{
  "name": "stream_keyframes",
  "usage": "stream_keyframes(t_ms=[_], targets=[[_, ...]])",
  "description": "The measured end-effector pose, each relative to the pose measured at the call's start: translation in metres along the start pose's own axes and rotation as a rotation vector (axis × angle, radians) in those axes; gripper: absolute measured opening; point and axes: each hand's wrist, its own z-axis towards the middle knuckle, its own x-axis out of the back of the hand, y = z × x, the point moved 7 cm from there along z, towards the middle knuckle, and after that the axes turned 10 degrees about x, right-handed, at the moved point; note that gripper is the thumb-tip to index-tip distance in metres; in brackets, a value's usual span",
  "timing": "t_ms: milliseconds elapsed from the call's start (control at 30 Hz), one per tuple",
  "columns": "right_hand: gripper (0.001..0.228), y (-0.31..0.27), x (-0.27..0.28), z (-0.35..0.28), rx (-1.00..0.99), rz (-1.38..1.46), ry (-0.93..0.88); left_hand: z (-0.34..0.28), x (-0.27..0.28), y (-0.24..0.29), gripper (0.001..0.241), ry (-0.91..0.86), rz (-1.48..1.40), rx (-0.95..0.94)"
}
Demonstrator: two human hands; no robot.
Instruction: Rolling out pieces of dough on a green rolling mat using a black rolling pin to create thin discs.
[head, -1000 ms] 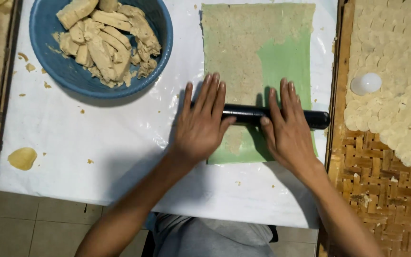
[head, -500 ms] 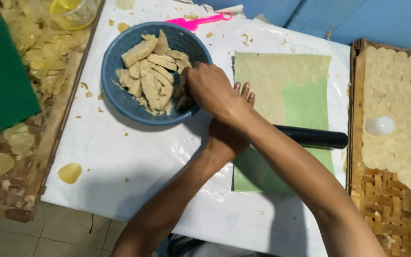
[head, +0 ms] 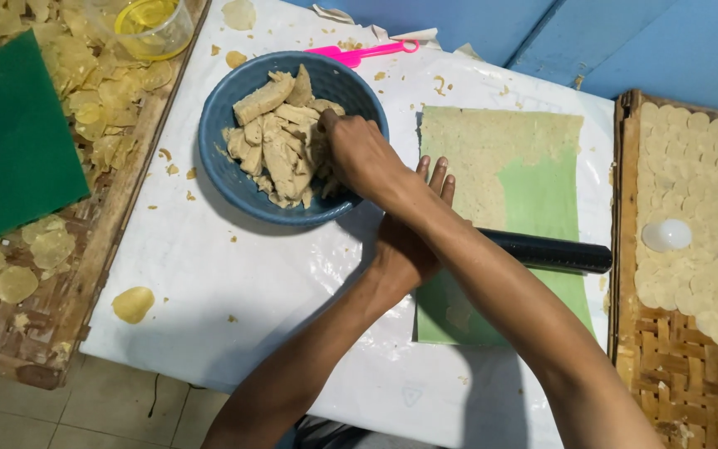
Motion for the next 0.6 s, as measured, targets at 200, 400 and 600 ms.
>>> stream_keyframes(t_ms=[200, 400, 600], targets=[[0.020, 0.007, -0.009, 0.003, 0.028, 0.024, 0.000, -0.002, 0.004, 0.002, 0.076, 0.027, -0.026, -0.031], [0.023, 0.011, -0.007, 0.005, 0.024, 0.060, -0.014, -0.003, 0.007, 0.002, 0.076, 0.051, -0.056, -0.062], [0.034, -0.019, 0.032, -0.006, 0.023, 0.094, 0.008, -0.009, 0.006, 0.004, 0.077, 0.070, -0.099, -0.087]])
